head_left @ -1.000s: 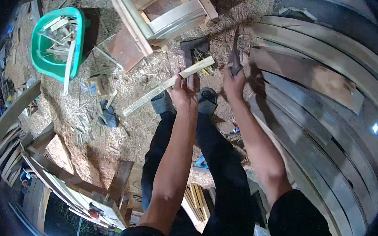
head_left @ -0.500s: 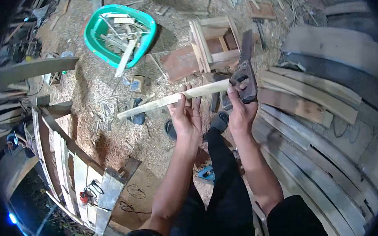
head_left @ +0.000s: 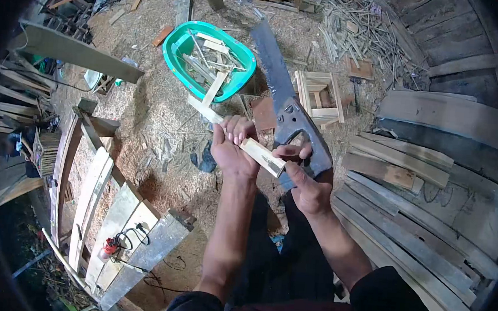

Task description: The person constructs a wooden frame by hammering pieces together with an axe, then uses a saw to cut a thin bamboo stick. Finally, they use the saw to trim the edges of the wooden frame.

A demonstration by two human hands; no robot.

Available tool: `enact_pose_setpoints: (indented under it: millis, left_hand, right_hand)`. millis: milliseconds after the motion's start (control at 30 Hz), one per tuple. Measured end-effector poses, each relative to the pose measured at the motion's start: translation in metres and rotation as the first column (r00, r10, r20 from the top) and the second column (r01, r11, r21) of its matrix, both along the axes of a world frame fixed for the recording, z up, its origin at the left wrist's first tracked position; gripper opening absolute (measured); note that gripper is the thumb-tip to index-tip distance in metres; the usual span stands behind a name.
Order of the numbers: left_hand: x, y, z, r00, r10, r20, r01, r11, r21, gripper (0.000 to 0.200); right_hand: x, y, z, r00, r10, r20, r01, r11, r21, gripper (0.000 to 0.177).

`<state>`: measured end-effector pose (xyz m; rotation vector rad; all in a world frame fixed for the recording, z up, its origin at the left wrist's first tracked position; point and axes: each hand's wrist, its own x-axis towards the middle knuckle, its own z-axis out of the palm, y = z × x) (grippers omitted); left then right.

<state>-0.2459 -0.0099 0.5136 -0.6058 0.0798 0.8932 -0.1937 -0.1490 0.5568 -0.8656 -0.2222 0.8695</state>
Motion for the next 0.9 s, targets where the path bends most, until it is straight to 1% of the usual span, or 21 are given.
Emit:
enact_pose_setpoints:
  millis: [133,167,267,300,367,433,533,567,667,700,800,833,867,900]
  left_hand:
    - [-0.017,0.013,-0.002,0.999,0.045,-0.030,-0.041,0.989,0.140,0.037]
    - [-0.021,0.015,-0.002,0.998,0.040,-0.056,-0.029,0.981,0.192,0.043]
    - [-0.030,0.018,-0.006,0.984,0.074,-0.164,-0.034,0.972,0.234,0.045]
    - [-0.032,0.019,-0.010,0.984,0.074,-0.162,-0.031,0.967,0.255,0.046]
    - [-0.035,0.021,-0.011,0.964,0.055,-0.262,0.016,0.965,0.262,0.048]
    - [-0.036,0.023,-0.013,0.924,0.032,-0.382,0.082,0.957,0.278,0.049]
    - [-0.040,0.026,-0.027,0.854,0.003,-0.520,0.260,0.863,0.432,0.049]
    - [-0.036,0.022,-0.026,0.814,-0.005,-0.581,0.273,0.886,0.375,0.050]
    - [-0.023,0.010,-0.030,0.772,-0.069,-0.632,0.354,0.873,0.336,0.050]
    - [-0.019,0.004,-0.036,0.802,-0.065,-0.593,0.359,0.847,0.392,0.046]
    - [-0.001,-0.009,-0.049,0.779,-0.115,-0.616,0.399,0.849,0.346,0.045]
    - [0.007,-0.014,-0.052,0.753,-0.133,-0.644,0.408,0.863,0.298,0.038]
    - [0.015,-0.019,-0.053,0.696,-0.148,-0.702,0.437,0.863,0.252,0.035]
    - [0.024,-0.023,-0.053,0.638,-0.160,-0.754,0.461,0.863,0.207,0.033]
  right_hand:
    - [-0.010,0.007,-0.011,1.000,-0.012,-0.005,0.012,0.999,0.035,0.030]
    - [-0.011,0.007,-0.017,1.000,-0.015,0.003,0.015,0.999,0.035,0.031]
    - [-0.016,0.006,-0.027,1.000,-0.009,-0.010,0.010,1.000,0.012,0.031]
    - [-0.018,0.006,-0.031,1.000,-0.009,-0.005,0.009,1.000,0.006,0.030]
    - [-0.020,0.006,-0.036,1.000,-0.008,0.002,0.008,1.000,-0.007,0.028]
    - [-0.020,0.004,-0.041,0.996,-0.025,0.087,0.033,0.995,-0.093,0.026]
    - [-0.014,-0.005,-0.055,0.968,-0.055,0.244,0.117,0.961,-0.250,0.026]
    - [-0.011,-0.010,-0.060,0.952,-0.060,0.300,0.155,0.940,-0.305,0.026]
    - [0.001,-0.026,-0.067,0.913,-0.036,0.406,0.210,0.895,-0.393,0.031]
    - [0.005,-0.031,-0.064,0.911,0.005,0.413,0.192,0.880,-0.435,0.035]
    - [0.000,-0.046,-0.076,0.883,-0.029,0.468,0.216,0.911,-0.351,0.038]
    - [0.003,-0.055,-0.081,0.844,0.083,0.530,0.167,0.898,-0.407,0.040]
    - [-0.001,-0.062,-0.081,0.852,0.132,0.507,0.144,0.871,-0.470,0.040]
    - [-0.004,-0.067,-0.085,0.856,0.122,0.502,0.173,0.848,-0.501,0.039]
